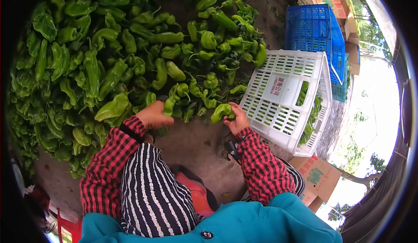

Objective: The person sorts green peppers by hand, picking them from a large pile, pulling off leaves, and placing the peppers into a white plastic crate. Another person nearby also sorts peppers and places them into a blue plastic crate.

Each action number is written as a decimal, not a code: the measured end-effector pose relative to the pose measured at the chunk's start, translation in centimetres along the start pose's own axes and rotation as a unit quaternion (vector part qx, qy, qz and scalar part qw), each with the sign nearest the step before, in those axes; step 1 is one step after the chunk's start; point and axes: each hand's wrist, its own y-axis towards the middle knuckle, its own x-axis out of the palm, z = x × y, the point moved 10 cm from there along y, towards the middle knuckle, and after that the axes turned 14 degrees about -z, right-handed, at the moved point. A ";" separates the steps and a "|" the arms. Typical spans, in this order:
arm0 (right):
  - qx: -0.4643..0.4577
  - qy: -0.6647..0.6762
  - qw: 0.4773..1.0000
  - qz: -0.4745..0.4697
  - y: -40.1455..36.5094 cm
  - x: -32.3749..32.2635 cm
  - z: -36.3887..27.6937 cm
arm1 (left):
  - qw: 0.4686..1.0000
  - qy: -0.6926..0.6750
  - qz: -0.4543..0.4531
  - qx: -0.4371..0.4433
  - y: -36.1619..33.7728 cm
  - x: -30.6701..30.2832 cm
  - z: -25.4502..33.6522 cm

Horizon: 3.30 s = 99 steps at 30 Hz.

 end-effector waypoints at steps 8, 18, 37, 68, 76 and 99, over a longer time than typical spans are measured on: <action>-0.100 -0.556 0.825 0.004 2.3 6.4 -1.0 | 0.992 -0.100 0.072 0.037 -1.2 -1.2 0.1; 0.100 -0.452 0.878 -0.122 5.3 6.4 -1.9 | 0.974 -0.207 0.087 0.022 -0.6 -1.6 -2.1; 0.046 -0.364 0.870 -0.331 -0.7 17.1 -0.5 | 0.946 -0.308 0.064 0.073 -1.0 -1.6 -1.9; -0.261 -0.460 0.747 -0.404 -13.4 22.9 -10.0 | 0.794 -0.411 -0.076 0.442 -3.6 -0.8 6.1; -0.385 -0.699 0.551 -0.244 -17.7 24.2 -12.3 | 0.780 -0.366 -0.029 0.507 -3.9 -1.4 7.2; -0.175 -0.120 0.954 -0.214 -20.3 12.1 -21.5 | 0.780 -0.510 -0.174 0.318 0.6 2.2 5.6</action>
